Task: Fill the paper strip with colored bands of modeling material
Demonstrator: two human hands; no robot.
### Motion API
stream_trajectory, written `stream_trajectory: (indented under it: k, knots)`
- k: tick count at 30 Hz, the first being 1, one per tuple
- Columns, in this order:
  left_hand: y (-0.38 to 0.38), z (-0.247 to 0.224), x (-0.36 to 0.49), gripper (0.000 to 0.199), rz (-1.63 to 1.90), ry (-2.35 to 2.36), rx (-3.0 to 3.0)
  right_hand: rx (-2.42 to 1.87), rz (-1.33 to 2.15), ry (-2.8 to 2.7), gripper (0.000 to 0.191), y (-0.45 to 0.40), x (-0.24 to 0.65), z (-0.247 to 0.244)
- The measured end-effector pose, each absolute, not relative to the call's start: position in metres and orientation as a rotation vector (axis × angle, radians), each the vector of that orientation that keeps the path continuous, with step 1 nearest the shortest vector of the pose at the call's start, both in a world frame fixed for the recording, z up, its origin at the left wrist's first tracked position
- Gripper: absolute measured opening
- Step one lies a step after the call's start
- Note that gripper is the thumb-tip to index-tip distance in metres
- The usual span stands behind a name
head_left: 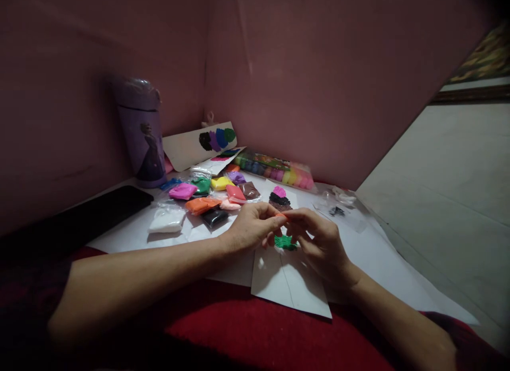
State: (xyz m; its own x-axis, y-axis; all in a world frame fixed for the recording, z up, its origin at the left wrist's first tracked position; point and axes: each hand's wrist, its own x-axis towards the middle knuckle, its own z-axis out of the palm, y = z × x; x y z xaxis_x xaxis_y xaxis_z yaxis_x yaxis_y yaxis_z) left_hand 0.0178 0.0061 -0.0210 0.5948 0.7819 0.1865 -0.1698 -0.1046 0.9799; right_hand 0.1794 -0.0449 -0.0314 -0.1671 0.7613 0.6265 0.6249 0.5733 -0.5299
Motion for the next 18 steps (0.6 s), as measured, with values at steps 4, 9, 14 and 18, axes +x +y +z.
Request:
stream_trajectory:
  k: [4,9,14,18]
  knots:
    - [0.0069,-0.023,0.018,0.022,0.9,0.56,1.476,-1.145,0.143,-1.878,0.011,-0.0474,0.1748,-0.027]
    - [0.0066,-0.0212,0.0187,0.019,0.967,0.626,1.423,-1.197,0.101,-1.817,0.006,-0.0486,0.1715,-0.0245]
    - [0.0091,-0.0217,0.0177,0.02,1.078,0.676,1.388,-1.254,0.153,-1.692,0.008,-0.0454,0.1756,-0.0289]
    - [0.0101,-0.0231,0.0171,0.021,1.063,0.655,1.393,-1.27,0.209,-1.618,0.012,-0.0431,0.178,-0.0306]
